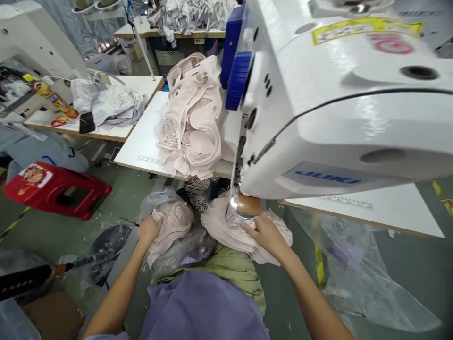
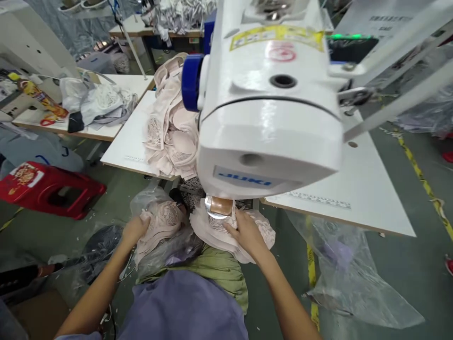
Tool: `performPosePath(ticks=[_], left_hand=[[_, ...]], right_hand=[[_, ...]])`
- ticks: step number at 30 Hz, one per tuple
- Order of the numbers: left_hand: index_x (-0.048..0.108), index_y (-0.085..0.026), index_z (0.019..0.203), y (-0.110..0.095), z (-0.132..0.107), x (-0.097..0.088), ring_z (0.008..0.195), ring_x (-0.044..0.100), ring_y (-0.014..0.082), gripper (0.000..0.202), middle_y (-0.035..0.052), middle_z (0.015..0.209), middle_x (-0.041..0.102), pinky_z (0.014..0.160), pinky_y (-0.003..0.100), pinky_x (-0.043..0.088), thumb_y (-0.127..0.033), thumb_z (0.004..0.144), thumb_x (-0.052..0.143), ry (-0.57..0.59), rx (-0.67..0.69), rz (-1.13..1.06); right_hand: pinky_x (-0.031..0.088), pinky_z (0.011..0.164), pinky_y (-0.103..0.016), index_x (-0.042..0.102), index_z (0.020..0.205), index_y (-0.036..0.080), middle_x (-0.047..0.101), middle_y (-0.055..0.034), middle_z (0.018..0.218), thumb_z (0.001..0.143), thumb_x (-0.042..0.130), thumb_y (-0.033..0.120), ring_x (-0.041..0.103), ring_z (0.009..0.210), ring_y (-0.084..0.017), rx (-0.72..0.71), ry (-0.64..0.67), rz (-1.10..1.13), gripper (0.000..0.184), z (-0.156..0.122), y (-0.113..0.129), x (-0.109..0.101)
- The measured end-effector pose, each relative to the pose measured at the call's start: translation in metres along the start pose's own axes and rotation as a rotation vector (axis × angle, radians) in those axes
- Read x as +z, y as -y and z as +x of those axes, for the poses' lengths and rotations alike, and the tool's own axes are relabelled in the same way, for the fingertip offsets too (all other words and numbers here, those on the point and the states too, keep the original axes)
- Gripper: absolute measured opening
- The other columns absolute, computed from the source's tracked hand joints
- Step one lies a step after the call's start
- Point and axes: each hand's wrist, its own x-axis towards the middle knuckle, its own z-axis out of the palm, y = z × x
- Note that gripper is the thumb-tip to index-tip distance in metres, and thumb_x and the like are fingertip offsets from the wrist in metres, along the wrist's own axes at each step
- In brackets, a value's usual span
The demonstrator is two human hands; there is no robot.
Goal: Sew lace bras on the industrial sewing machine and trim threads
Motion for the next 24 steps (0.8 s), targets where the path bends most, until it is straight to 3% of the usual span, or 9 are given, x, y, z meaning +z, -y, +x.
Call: performPosePath(ticks=[5, 10, 11, 13, 14, 16, 18, 21, 24], left_hand=[[0.065, -0.013, 0.082, 0.0, -0.033, 0.001, 0.081, 0.068, 0.0311, 0.038, 0.0194, 0.083, 0.071, 0.072, 0.036, 0.044, -0.033, 0.098, 0.038, 0.091, 0.044, 0.062], [0.065, -0.019, 0.076, -0.048, -0.123, -0.026, 0.078, 0.066, 0.0273, 0.033, 0.0131, 0.078, 0.069, 0.071, 0.035, 0.043, -0.033, 0.097, 0.044, 0.135, 0.303, -0.002], [0.064, -0.02, 0.073, -0.057, -0.139, -0.034, 0.073, 0.065, 0.0238, 0.033, 0.0095, 0.074, 0.068, 0.069, 0.033, 0.043, -0.033, 0.097, 0.045, 0.164, 0.425, -0.059], [0.062, -0.021, 0.072, -0.07, -0.156, -0.048, 0.069, 0.061, 0.0204, 0.035, 0.0066, 0.07, 0.064, 0.067, 0.032, 0.043, -0.032, 0.099, 0.042, 0.15, 0.68, -0.276], [0.063, -0.021, 0.077, -0.074, -0.156, -0.054, 0.073, 0.062, 0.0208, 0.033, 0.0073, 0.075, 0.066, 0.071, 0.032, 0.045, -0.033, 0.099, 0.042, 0.115, 0.741, -0.394], [0.066, -0.021, 0.098, -0.078, -0.144, -0.061, 0.094, 0.063, 0.0242, 0.025, 0.0113, 0.098, 0.069, 0.083, 0.036, 0.048, -0.039, 0.097, 0.049, 0.075, 0.701, -0.615], [0.064, -0.02, 0.113, -0.084, -0.124, -0.06, 0.102, 0.062, 0.0255, 0.035, 0.0125, 0.109, 0.069, 0.086, 0.037, 0.049, -0.048, 0.093, 0.056, 0.258, 0.587, -0.812], [0.067, -0.017, 0.094, -0.102, -0.105, -0.051, 0.074, 0.058, 0.0161, 0.041, 0.0038, 0.082, 0.065, 0.068, 0.026, 0.044, -0.057, 0.089, 0.06, 0.775, 0.506, -1.04], [0.065, -0.015, 0.084, -0.127, -0.107, -0.046, 0.063, 0.046, 0.0092, 0.047, -0.0018, 0.073, 0.057, 0.06, 0.021, 0.034, -0.061, 0.08, 0.071, 1.019, 0.414, -1.155]], right_hand=[[0.045, 0.104, -0.057, 0.048, 0.141, 0.017, 0.057, -0.0208, 0.138, 0.096, 0.048, 0.054, 0.052, 0.129, -0.039, 0.043, -0.196, 0.154, 0.058, -0.015, 0.047, -0.009], [0.046, 0.108, -0.045, 0.044, 0.149, 0.025, 0.048, -0.0135, 0.154, 0.082, 0.075, 0.053, 0.049, 0.136, -0.037, -0.297, 0.326, 0.359, 0.079, -0.019, 0.124, 0.006], [0.049, 0.102, -0.041, 0.052, 0.143, 0.026, 0.056, -0.0111, 0.146, 0.081, 0.077, 0.05, 0.056, 0.128, -0.035, -0.377, 0.411, 0.365, 0.071, -0.018, 0.134, 0.009], [0.052, 0.078, -0.031, 0.07, 0.112, 0.027, 0.075, -0.003, 0.108, 0.088, 0.07, 0.043, 0.069, 0.095, -0.026, -0.488, 0.55, 0.357, 0.029, -0.019, 0.146, 0.007], [0.048, 0.068, -0.029, 0.072, 0.096, 0.027, 0.074, 0.0004, 0.088, 0.092, 0.065, 0.042, 0.068, 0.078, -0.021, -0.521, 0.598, 0.352, 0.017, -0.021, 0.148, 0.002], [0.041, 0.06, -0.028, 0.069, 0.083, 0.026, 0.069, 0.0022, 0.073, 0.097, 0.057, 0.044, 0.062, 0.066, -0.018, -0.55, 0.624, 0.351, 0.026, -0.03, 0.147, -0.016], [0.04, 0.062, -0.029, 0.066, 0.085, 0.024, 0.07, 0.0008, 0.077, 0.098, 0.055, 0.047, 0.061, 0.068, -0.017, -0.526, 0.572, 0.356, 0.029, -0.044, 0.143, -0.04], [0.037, 0.062, -0.027, 0.061, 0.08, 0.022, 0.068, 0.0004, 0.076, 0.102, 0.048, 0.046, 0.059, 0.066, -0.015, -0.462, 0.493, 0.321, 0.034, -0.068, 0.137, -0.077], [0.037, 0.063, -0.027, 0.059, 0.08, 0.021, 0.068, -0.0012, 0.074, 0.105, 0.039, 0.046, 0.059, 0.064, -0.014, -0.413, 0.378, 0.261, 0.041, -0.09, 0.13, -0.103]])
